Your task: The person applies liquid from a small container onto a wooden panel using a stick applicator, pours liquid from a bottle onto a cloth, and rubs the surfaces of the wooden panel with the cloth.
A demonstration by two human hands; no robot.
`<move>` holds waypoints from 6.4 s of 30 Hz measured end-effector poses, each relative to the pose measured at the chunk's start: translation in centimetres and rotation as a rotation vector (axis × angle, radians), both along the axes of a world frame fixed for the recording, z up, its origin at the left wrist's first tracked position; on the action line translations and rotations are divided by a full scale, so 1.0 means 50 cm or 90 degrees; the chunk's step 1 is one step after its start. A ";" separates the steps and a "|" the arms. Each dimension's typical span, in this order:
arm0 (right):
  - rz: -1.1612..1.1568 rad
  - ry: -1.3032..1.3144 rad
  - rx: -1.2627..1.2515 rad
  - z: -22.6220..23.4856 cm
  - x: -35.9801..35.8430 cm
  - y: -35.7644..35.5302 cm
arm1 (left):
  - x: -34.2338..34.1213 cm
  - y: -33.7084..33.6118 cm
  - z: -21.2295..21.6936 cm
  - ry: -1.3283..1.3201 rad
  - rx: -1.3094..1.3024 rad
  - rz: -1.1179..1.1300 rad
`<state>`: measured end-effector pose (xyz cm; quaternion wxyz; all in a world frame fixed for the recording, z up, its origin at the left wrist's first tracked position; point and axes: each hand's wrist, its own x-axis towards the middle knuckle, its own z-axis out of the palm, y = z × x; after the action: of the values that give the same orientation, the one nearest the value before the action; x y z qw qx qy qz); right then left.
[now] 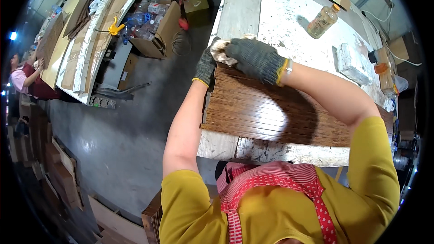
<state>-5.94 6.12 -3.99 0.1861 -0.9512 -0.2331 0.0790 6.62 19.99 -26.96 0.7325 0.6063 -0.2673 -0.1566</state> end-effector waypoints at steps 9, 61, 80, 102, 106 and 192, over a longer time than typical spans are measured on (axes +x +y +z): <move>-0.146 0.264 0.438 0.091 0.002 0.009 | -0.034 -0.009 0.083 0.314 0.067 0.142; -0.141 -0.046 -0.080 0.051 -0.225 -0.224 | -0.141 0.021 0.317 0.404 0.096 0.050; -0.179 -0.158 -0.019 0.015 -0.250 -0.321 | -0.141 0.004 0.312 0.270 0.184 0.021; -0.183 0.129 -0.135 0.071 -0.122 -0.188 | -0.143 0.018 0.294 0.073 0.173 -0.023; -0.179 0.106 -0.203 0.089 -0.155 -0.211 | -0.149 0.019 0.294 0.272 0.066 -0.046; -0.536 0.080 0.153 0.153 -0.878 -0.610 | -0.561 -0.445 0.684 -0.496 0.324 -0.037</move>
<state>-49.83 -24.37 3.67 0.3249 -0.9282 0.1791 0.0263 -21.46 -2.24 7.23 0.4010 0.7727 -0.4921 0.0017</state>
